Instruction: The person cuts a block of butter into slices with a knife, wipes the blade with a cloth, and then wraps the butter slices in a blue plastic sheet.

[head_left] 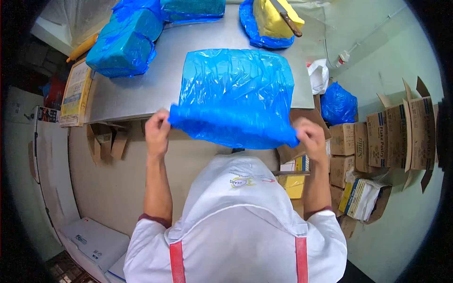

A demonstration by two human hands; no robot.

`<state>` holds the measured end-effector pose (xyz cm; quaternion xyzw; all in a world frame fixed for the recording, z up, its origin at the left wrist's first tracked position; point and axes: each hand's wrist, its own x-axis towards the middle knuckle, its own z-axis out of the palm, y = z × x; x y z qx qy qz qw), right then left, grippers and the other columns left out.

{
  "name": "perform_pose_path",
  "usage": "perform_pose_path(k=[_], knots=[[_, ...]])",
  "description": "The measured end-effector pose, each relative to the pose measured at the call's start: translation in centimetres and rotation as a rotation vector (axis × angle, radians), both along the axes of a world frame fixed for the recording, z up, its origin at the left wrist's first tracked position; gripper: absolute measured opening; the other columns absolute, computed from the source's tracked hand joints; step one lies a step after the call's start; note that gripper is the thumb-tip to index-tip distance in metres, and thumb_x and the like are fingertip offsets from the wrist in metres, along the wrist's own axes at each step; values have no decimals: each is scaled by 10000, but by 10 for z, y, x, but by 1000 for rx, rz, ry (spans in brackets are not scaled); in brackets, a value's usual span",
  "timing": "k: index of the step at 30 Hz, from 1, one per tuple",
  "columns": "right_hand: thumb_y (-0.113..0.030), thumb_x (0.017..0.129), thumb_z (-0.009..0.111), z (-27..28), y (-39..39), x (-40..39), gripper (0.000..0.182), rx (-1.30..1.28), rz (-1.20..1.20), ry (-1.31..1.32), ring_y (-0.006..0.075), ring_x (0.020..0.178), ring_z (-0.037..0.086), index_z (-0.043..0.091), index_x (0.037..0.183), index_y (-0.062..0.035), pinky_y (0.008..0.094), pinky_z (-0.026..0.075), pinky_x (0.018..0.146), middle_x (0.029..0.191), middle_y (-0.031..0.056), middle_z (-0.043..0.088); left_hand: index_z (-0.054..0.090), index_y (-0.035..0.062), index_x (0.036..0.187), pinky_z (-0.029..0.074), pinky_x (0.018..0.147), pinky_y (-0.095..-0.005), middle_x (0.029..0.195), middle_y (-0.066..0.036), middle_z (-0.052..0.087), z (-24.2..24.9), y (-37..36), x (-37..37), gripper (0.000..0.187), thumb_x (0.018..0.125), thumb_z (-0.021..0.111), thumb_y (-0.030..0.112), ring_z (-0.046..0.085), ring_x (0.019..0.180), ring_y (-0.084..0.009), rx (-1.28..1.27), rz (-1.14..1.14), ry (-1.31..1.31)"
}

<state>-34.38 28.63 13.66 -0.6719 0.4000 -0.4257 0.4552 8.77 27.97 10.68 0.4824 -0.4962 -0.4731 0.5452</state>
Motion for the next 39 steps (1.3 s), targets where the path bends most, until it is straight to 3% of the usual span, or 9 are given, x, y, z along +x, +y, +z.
perform_pose_path(k=[7,11,13,16,19,26,30,35,39], knots=[[-201,896,643,-6,18,-29,213,428,52,-8,112,826,529,646,864,10,288,440,704,854,40,601,581,10,815,418,876,-378,915,-90,578,23,15,-4,274,910,602,266,535,937,-221,-306,-169,-432],[-187,890,648,7,-31,1,202,349,-189,-54,116,768,531,636,837,8,293,435,658,835,41,608,579,26,803,442,776,-298,893,-85,612,29,-23,5,346,944,516,336,578,844,-192,32,-83,230],[-173,878,652,9,-50,14,193,304,-226,164,124,731,539,628,814,7,298,434,636,801,55,610,563,42,742,408,640,-265,740,-31,558,45,-53,-7,344,935,554,328,521,697,-126,174,22,-77],[-118,854,644,30,-60,29,169,-18,-217,575,149,653,541,599,767,20,291,420,610,710,89,589,552,38,741,395,644,-248,671,10,512,45,-75,-6,316,938,570,284,467,681,-77,221,-359,-609],[-106,851,644,11,-71,0,175,-285,-360,299,160,643,533,585,750,24,294,417,607,710,82,584,460,44,639,295,536,-284,602,33,356,56,-66,-3,390,918,604,274,337,615,-79,-34,-212,-637],[-8,790,675,25,-79,15,102,-124,-380,87,174,678,577,614,868,16,293,456,652,754,91,607,559,41,929,395,591,-260,705,-12,524,64,-76,-16,216,825,713,152,485,662,-91,-85,-131,-490],[-9,756,703,44,-87,4,110,-290,-197,479,234,687,604,662,857,3,315,464,635,790,127,628,620,56,1010,421,583,-287,729,-63,574,93,-83,-18,260,770,719,40,531,629,-153,-187,-220,-768],[-90,861,643,15,-111,4,103,-195,-255,69,136,730,559,616,826,3,273,436,662,778,45,594,621,23,990,417,586,-280,756,-73,586,76,-99,-4,152,854,647,86,540,636,-158,-334,-168,-846],[-225,979,533,4,-137,0,225,191,-167,-193,24,676,441,538,814,-71,207,374,597,737,-64,501,573,42,888,386,616,-234,751,7,556,45,-131,-8,216,958,546,244,506,679,-94,-149,-152,-343]])
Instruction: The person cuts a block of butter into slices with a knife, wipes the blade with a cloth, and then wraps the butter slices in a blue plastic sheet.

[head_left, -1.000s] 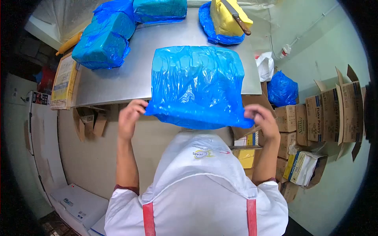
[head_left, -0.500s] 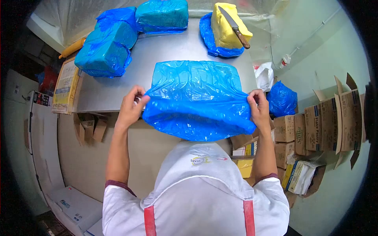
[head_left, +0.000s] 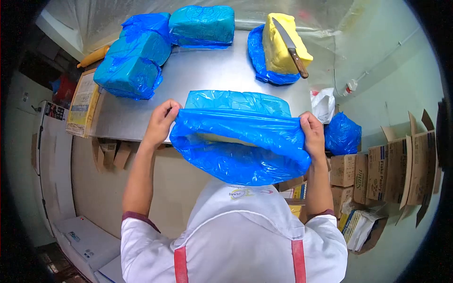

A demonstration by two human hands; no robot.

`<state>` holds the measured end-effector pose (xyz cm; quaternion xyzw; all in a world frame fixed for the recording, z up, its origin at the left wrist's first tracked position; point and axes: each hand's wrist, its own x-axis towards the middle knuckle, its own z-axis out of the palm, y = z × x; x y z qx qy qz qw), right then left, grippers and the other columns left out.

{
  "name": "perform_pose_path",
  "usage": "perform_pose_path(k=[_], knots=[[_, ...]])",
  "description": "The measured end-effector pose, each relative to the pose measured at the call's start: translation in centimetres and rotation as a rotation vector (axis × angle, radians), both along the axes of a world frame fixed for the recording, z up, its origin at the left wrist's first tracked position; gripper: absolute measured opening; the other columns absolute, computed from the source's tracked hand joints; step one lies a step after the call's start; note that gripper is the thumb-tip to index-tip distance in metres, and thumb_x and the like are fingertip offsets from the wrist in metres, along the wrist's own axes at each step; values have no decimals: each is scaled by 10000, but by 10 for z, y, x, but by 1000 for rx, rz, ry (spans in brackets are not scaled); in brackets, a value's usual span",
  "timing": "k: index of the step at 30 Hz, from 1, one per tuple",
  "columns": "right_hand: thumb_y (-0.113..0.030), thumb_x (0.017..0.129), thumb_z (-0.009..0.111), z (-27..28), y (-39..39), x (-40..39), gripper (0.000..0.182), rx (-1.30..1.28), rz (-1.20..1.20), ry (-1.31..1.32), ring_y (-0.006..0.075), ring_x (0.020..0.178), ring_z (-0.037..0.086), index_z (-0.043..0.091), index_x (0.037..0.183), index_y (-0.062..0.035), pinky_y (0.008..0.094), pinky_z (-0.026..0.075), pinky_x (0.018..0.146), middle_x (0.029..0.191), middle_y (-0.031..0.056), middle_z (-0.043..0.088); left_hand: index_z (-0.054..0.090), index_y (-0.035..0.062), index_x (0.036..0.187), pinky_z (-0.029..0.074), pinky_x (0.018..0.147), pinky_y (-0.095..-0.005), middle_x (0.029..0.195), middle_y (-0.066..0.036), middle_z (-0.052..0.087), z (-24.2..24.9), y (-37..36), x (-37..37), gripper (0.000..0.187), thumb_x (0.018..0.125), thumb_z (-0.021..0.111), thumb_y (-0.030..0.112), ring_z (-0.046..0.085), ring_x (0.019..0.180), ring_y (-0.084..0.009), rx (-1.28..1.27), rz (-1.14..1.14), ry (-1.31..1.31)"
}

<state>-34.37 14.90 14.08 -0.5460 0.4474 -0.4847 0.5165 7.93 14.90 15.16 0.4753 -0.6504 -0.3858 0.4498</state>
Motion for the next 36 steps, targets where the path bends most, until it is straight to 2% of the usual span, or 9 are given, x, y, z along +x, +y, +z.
perform_pose_path(k=[5,9,11,14,16,20,21,25,36], knots=[[-258,968,550,-6,-32,0,240,241,93,-30,6,634,413,543,798,-89,186,349,565,699,-89,465,531,93,846,353,635,-199,738,67,489,0,-23,-7,266,980,524,323,442,694,-46,446,-43,355],[-245,873,681,9,-35,-32,210,219,525,179,46,696,467,587,829,-63,220,385,634,715,-61,493,555,80,840,365,642,-199,736,62,480,-3,-27,14,264,954,570,318,448,697,-46,464,-147,46],[-233,827,725,7,-38,-34,227,48,440,187,86,765,494,601,841,-43,249,396,708,782,-18,525,566,75,836,374,653,-202,765,42,493,-3,-24,32,258,941,593,309,461,706,-56,487,-376,4],[-217,856,695,-11,-44,-25,223,-106,293,-4,185,1003,551,604,901,-19,327,396,922,1121,131,575,583,66,840,440,716,-231,943,-40,593,-24,-39,30,252,932,606,300,555,797,-96,54,-174,-17],[-215,888,661,-33,-48,-6,216,-42,206,-288,216,1077,556,591,930,-15,358,399,975,1271,192,539,585,63,847,476,764,-264,1087,-96,594,-35,-42,0,277,932,599,326,589,876,-132,104,-87,318],[-214,949,584,-67,-55,4,219,32,46,-381,211,1031,602,534,935,-2,327,491,884,1249,256,562,583,60,858,524,821,-315,1241,-158,578,-48,-53,-14,301,932,585,351,620,973,-178,226,-84,642],[-201,951,583,-62,-54,13,200,32,-46,-388,164,876,634,543,923,-7,291,519,778,1071,200,653,571,56,860,538,781,-308,1162,-150,619,-49,-56,-17,306,927,588,354,633,916,-165,222,-44,626],[-183,945,591,-76,-65,15,161,103,-115,-423,108,683,604,562,912,-29,265,509,636,795,53,641,578,51,860,542,718,-283,1007,-106,655,-59,-66,-17,268,939,587,307,635,819,-141,307,-3,706],[-297,991,456,-112,-58,15,270,160,29,-321,167,847,621,554,1041,-50,320,525,775,975,87,638,626,113,836,517,590,-261,766,-17,640,-76,-71,-37,182,928,500,207,611,632,-121,721,302,752]])
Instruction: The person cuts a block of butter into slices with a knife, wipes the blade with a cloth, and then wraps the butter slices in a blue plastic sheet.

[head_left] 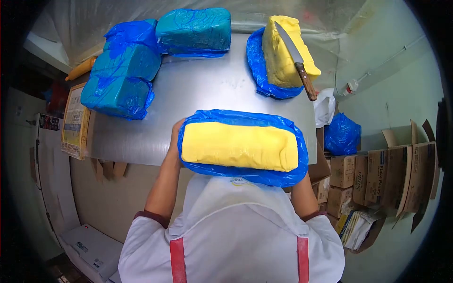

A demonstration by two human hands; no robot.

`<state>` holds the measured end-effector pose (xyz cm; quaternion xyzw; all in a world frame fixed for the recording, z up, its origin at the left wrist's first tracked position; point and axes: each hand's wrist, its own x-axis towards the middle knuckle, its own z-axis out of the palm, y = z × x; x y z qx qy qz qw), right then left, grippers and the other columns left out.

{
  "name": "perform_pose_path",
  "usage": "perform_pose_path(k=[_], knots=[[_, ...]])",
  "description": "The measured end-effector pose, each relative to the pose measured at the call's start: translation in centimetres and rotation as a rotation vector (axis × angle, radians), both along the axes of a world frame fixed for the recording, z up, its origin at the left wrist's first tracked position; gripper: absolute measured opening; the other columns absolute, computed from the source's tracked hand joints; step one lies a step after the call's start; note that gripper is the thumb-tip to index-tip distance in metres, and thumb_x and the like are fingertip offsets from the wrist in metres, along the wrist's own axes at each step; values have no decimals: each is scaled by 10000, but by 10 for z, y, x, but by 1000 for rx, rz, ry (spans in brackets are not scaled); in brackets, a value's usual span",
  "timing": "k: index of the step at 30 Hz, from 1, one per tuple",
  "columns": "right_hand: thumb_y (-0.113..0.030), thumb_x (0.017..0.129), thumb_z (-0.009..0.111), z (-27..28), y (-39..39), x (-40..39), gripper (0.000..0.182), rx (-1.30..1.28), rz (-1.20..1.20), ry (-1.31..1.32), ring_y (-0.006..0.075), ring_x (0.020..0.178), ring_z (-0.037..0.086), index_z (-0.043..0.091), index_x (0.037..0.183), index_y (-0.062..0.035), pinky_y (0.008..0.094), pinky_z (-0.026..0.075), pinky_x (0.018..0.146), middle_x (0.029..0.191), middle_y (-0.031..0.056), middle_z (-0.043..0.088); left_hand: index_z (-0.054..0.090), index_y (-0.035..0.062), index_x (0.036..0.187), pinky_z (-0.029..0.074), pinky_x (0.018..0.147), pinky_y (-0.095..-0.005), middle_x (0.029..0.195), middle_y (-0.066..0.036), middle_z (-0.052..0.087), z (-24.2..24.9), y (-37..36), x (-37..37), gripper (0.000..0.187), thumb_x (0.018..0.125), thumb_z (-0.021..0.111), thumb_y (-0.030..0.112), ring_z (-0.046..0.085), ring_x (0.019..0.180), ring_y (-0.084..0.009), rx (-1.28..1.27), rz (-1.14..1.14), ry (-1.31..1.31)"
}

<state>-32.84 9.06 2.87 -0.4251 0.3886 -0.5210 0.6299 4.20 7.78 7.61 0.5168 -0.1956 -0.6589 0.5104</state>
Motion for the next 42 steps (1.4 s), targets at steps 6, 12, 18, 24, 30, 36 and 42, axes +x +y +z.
perform_pose_path(k=[6,12,18,24,30,36,42], knots=[[-288,992,454,3,7,17,265,33,-24,-15,168,874,615,544,1069,-50,322,520,792,1003,86,631,602,47,860,484,689,-260,877,-56,604,-74,-17,30,187,903,499,198,601,798,-145,-344,-191,-496],[-279,994,452,5,5,27,264,40,-74,-48,169,900,609,535,1097,-51,324,516,808,1030,84,624,541,10,917,466,705,-318,875,-101,578,-88,-34,27,147,884,510,149,592,831,-197,-169,-75,-573],[-270,995,449,6,0,14,265,87,-60,-66,170,927,604,525,1125,-51,326,511,825,1058,83,617,573,29,966,466,600,-335,854,-62,640,-48,34,29,156,910,532,168,612,682,-205,-497,-259,-1079],[-261,997,447,6,11,33,269,135,-118,-118,171,954,598,515,1153,-52,328,507,841,1085,82,610,549,41,1192,523,693,-335,1002,-38,661,-43,87,4,266,964,486,162,650,787,-169,215,67,77],[-252,998,444,2,42,46,277,249,-248,-210,171,980,592,505,1181,-53,329,503,858,1113,80,603,527,30,1160,468,893,-302,1092,-82,602,-65,74,-13,243,988,441,177,578,1006,-157,65,248,152],[-243,1000,442,-6,110,88,287,449,-530,-334,172,1007,587,495,1209,-53,331,498,874,1141,79,596,497,24,1238,391,971,-344,1171,-87,573,-64,12,1,346,1025,391,274,518,1104,-169,-191,84,246],[-20,932,494,-3,170,152,319,359,-504,-168,177,1074,572,477,1250,-22,316,461,952,1195,98,581,462,-23,1321,413,1011,-338,1249,-115,576,-56,129,7,405,1015,365,222,538,1169,-188,98,-21,249]])
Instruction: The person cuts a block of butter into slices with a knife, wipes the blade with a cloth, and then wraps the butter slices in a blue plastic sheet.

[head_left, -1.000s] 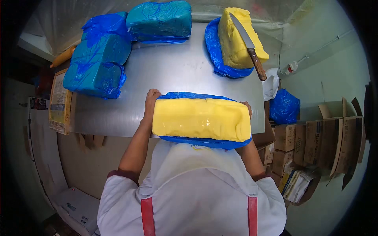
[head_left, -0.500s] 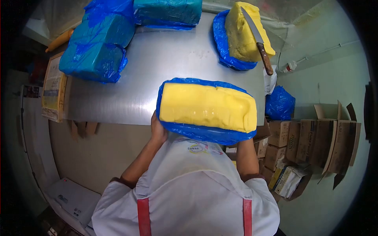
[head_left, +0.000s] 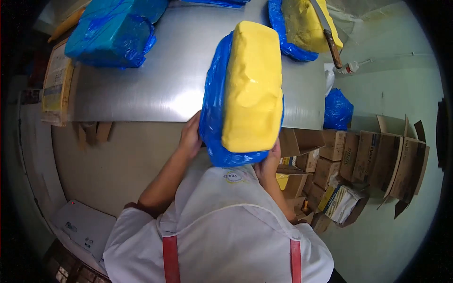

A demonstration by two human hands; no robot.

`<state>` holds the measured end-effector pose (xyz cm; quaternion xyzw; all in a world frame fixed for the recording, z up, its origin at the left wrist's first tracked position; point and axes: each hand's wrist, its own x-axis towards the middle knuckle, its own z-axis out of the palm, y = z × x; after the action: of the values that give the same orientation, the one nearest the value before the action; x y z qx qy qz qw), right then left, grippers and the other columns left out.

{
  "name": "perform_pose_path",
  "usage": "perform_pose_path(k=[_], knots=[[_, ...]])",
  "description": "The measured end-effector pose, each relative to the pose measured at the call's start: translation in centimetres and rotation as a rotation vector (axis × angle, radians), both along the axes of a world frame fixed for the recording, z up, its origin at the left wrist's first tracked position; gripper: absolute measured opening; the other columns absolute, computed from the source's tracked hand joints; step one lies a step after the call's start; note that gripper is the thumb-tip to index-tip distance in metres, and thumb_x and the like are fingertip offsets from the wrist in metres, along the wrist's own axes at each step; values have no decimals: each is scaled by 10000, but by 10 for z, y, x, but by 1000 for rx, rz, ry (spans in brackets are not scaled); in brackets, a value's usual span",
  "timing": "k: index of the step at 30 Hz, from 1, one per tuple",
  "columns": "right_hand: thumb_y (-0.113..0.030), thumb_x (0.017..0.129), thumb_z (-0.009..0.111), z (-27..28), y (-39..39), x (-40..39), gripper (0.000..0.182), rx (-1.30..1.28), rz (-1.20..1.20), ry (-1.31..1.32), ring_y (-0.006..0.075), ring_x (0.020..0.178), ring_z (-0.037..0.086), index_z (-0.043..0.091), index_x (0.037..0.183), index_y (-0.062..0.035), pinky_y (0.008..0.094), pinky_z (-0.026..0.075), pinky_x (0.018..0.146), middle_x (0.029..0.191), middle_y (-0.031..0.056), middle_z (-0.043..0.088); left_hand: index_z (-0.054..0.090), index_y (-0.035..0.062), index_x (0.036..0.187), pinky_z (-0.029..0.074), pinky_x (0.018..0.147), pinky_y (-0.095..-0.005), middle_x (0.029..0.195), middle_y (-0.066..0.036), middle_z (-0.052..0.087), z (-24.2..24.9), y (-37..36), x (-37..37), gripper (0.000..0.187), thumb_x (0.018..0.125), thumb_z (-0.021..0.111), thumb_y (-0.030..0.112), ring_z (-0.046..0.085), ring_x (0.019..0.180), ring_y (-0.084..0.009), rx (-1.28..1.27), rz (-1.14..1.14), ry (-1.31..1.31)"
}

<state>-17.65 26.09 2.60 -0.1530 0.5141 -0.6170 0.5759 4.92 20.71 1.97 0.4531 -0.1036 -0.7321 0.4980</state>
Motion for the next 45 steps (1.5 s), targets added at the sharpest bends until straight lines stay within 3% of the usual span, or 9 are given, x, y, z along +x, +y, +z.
perform_pose_path(k=[3,9,13,17,21,30,36,41,45], knots=[[-16,885,444,6,-1,-5,342,-8,153,-325,204,1110,573,487,1223,3,347,441,988,1214,118,586,520,-2,1270,451,975,-332,1219,-115,599,11,43,-2,363,978,400,178,584,1101,-185,81,258,0],[-124,862,450,-7,-18,-17,351,97,318,-739,257,1083,604,565,1157,26,410,459,969,1177,149,633,568,68,1212,390,1035,-410,1254,-95,591,11,82,-36,354,923,478,251,550,1148,-234,121,292,517],[-98,845,440,-3,-15,-9,349,178,339,-729,250,1089,603,579,1143,22,409,453,978,1152,148,647,538,85,1268,322,1086,-436,1294,-69,571,11,86,-59,422,898,513,287,494,1226,-242,-53,311,780],[-80,821,447,-3,-19,-7,355,139,373,-726,249,1089,604,593,1128,22,408,451,985,1158,154,645,503,62,1297,319,1098,-434,1318,-80,551,-4,87,-72,428,910,494,246,487,1241,-244,-277,386,780],[-68,801,452,-10,-18,-17,379,8,559,-883,262,1104,597,595,1137,33,413,443,1000,1163,166,640,506,67,1285,403,1044,-432,1315,-92,550,-8,93,-86,410,931,487,272,523,1204,-241,-162,431,868],[83,698,449,-29,-29,-18,488,123,611,-722,264,1039,624,550,1175,64,377,516,916,1180,171,618,499,95,1304,520,923,-398,1278,-103,573,-35,75,-103,462,936,518,374,599,1104,-243,-227,251,957],[78,850,466,-9,-27,-4,349,93,569,-588,250,1036,630,553,1186,46,369,523,912,1169,169,624,499,95,1300,481,973,-420,1281,-98,565,-6,63,-94,469,927,537,378,575,1129,-247,-152,280,918],[-2,879,537,-26,-28,-8,378,50,629,-547,251,1092,601,515,1256,16,397,497,958,1216,145,600,421,73,1369,435,1026,-450,1373,-140,479,-5,66,-98,523,951,487,380,514,1209,-289,-237,361,864],[-29,889,550,-30,-26,-6,365,68,581,-541,241,1071,613,520,1250,14,387,513,935,1207,140,605,487,110,1312,458,996,-392,1312,-78,540,-7,74,-99,439,954,502,364,541,1170,-225,-247,333,785]])
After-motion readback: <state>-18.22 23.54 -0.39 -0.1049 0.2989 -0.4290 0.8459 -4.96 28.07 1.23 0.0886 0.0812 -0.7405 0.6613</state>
